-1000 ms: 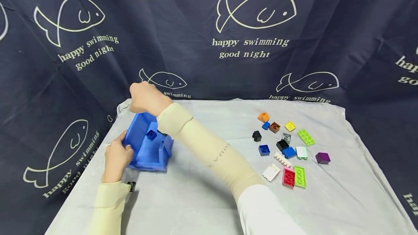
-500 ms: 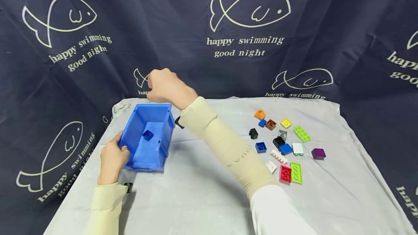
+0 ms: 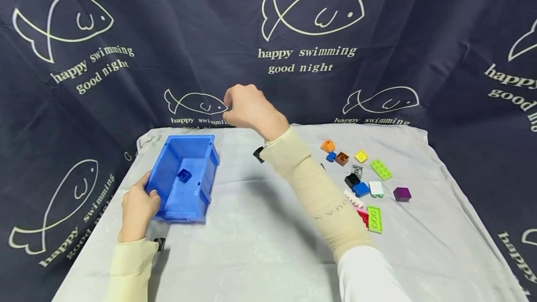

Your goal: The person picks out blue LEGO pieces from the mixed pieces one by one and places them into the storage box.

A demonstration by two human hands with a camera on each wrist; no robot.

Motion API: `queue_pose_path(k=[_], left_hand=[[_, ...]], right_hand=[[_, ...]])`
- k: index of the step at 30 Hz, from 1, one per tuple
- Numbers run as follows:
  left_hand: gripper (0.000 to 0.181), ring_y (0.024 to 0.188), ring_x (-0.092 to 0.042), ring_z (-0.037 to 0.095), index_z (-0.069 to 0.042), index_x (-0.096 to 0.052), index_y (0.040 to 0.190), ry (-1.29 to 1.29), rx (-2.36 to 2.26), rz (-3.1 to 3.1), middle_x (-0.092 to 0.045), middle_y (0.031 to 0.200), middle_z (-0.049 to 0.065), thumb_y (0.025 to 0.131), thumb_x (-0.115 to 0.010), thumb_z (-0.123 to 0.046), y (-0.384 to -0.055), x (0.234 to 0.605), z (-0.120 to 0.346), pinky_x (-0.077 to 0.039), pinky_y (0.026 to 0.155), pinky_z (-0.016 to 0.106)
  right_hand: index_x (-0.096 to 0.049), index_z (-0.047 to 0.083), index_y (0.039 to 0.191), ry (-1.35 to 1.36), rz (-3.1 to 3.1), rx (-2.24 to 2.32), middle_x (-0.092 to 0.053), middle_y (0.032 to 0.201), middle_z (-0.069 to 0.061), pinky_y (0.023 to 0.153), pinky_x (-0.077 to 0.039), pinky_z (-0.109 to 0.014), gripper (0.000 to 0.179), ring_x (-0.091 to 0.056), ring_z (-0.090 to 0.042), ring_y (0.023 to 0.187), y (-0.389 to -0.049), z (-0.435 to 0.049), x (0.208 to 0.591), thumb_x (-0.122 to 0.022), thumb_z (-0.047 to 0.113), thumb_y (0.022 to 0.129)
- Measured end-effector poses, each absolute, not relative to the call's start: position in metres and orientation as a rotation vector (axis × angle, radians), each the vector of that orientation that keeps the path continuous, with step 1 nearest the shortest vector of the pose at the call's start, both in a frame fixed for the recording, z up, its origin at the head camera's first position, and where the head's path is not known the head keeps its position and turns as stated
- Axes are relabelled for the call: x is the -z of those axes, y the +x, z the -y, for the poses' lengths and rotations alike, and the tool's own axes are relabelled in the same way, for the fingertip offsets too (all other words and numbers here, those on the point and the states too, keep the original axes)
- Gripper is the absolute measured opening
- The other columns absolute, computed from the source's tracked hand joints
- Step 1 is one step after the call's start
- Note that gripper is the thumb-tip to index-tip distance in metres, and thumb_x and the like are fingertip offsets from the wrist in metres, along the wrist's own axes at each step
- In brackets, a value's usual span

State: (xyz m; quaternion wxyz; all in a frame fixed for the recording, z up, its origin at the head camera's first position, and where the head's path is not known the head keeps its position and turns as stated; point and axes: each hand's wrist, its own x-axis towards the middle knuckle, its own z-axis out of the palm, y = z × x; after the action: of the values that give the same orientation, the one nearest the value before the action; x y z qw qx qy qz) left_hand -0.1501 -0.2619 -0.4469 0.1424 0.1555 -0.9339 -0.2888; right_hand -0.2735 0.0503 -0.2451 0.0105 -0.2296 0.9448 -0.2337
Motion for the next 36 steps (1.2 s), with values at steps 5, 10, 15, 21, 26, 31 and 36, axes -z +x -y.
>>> queue_pose_path(k=[5, 10, 15, 21, 26, 31, 36], left_hand=[[0.061, 0.116, -0.057, 0.063, 0.001, -0.051, 0.149, 0.461, 0.838, 2.694, -0.057, 0.135, 0.038, 0.089, -0.048, -0.002, -0.15, 0.445, 0.264, -0.043, 0.094, 0.071], [0.062, 0.117, -0.056, 0.064, -0.001, -0.05, 0.151, 0.479, 0.846, 2.714, -0.057, 0.136, 0.038, 0.089, -0.048, -0.002, -0.149, 0.444, 0.268, -0.043, 0.094, 0.071], [0.063, 0.12, -0.055, 0.063, -0.003, -0.05, 0.152, 0.496, 0.863, 2.741, -0.056, 0.138, 0.037, 0.089, -0.049, -0.002, -0.147, 0.443, 0.269, -0.042, 0.097, 0.071], [0.062, 0.121, -0.055, 0.063, -0.003, -0.051, 0.15, 0.489, 0.871, 2.739, -0.057, 0.137, 0.036, 0.088, -0.049, -0.002, -0.146, 0.444, 0.268, -0.041, 0.096, 0.071], [0.061, 0.121, -0.055, 0.062, -0.002, -0.052, 0.149, 0.476, 0.871, 2.718, -0.057, 0.137, 0.036, 0.088, -0.049, -0.001, -0.148, 0.444, 0.267, -0.041, 0.097, 0.071], [0.062, 0.121, -0.055, 0.062, -0.001, -0.052, 0.149, 0.465, 0.875, 2.711, -0.057, 0.137, 0.036, 0.088, -0.049, -0.001, -0.149, 0.443, 0.265, -0.041, 0.097, 0.071], [0.061, 0.12, -0.055, 0.063, -0.001, -0.052, 0.149, 0.47, 0.883, 2.719, -0.057, 0.137, 0.036, 0.088, -0.049, -0.001, -0.148, 0.443, 0.263, -0.042, 0.097, 0.071]], right_hand=[[-0.072, 0.013, 0.119, -0.658, -2.968, 0.765, -0.073, 0.106, -0.003, 0.093, -0.051, -0.038, 0.033, -0.066, -0.019, 0.1, -0.273, -0.072, 0.249, -0.07, 0.023, 0.088], [-0.071, 0.015, 0.119, -0.608, -2.985, 0.827, -0.071, 0.112, -0.006, 0.097, -0.05, -0.039, 0.032, -0.065, -0.022, 0.107, -0.271, -0.092, 0.262, -0.072, 0.024, 0.088], [-0.071, 0.014, 0.117, -0.571, -3.006, 0.872, -0.072, 0.115, -0.008, 0.099, -0.049, -0.041, 0.031, -0.065, -0.024, 0.114, -0.272, -0.11, 0.273, -0.072, 0.023, 0.087], [-0.07, 0.014, 0.119, -0.486, -3.01, 0.863, -0.071, 0.119, -0.011, 0.1, -0.049, -0.044, 0.032, -0.064, -0.027, 0.117, -0.275, -0.137, 0.288, -0.07, 0.025, 0.089], [-0.069, 0.013, 0.121, -0.411, -3.023, 0.84, -0.069, 0.123, -0.014, 0.1, -0.048, -0.048, 0.034, -0.062, -0.031, 0.121, -0.277, -0.164, 0.302, -0.069, 0.025, 0.089], [-0.07, 0.01, 0.122, -0.363, -3.015, 0.812, -0.068, 0.124, -0.018, 0.101, -0.048, -0.051, 0.034, -0.061, -0.033, 0.121, -0.278, -0.185, 0.316, -0.07, 0.021, 0.09], [-0.069, 0.007, 0.125, -0.318, -2.976, 0.77, -0.065, 0.129, -0.022, 0.101, -0.048, -0.054, 0.035, -0.059, -0.037, 0.124, -0.279, -0.2, 0.329, -0.069, 0.019, 0.092]])
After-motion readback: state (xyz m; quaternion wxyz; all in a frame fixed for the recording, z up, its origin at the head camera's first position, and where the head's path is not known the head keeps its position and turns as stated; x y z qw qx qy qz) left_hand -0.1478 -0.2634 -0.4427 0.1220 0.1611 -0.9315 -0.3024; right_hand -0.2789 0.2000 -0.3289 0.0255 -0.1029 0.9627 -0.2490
